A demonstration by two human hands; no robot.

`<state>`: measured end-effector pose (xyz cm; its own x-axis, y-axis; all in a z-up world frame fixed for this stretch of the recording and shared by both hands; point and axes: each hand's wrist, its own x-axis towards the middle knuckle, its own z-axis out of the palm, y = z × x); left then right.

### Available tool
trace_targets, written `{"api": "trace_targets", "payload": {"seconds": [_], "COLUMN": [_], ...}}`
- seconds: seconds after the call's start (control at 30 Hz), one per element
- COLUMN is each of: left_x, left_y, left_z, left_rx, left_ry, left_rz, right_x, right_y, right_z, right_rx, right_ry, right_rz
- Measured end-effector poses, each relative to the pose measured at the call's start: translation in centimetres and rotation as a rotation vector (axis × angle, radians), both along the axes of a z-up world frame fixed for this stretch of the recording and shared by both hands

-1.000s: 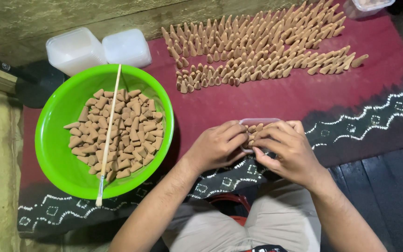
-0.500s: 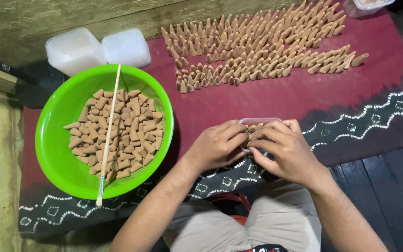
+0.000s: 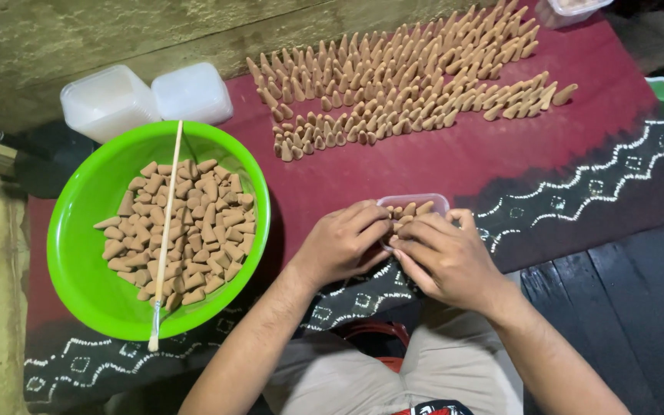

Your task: Packing small incense cones from a large bowl into a small plastic container.

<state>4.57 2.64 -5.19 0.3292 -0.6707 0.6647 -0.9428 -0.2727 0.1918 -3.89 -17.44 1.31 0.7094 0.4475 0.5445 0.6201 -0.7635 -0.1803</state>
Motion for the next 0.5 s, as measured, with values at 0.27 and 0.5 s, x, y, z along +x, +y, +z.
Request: {"api": "trace_targets", "payload": {"seconds": [0.27,0.5], "left_x": [-0.2,-0.4], "left_y": [0.3,0.1], "left_z": [1.6,2.2], "left_rx": [-0.009,-0.056], "left_ry": [0.029,0.057], "left_rz": [-0.004,-0.026], "right_x": [-0.2,1.5], "right_y": [0.1,-8.5], "right_z": [-0.1,-1.5], "right_rx": [0.137,0.426], "right_ry": [-0.052,-0.021], "right_rz": [-0.021,-0.189]}}
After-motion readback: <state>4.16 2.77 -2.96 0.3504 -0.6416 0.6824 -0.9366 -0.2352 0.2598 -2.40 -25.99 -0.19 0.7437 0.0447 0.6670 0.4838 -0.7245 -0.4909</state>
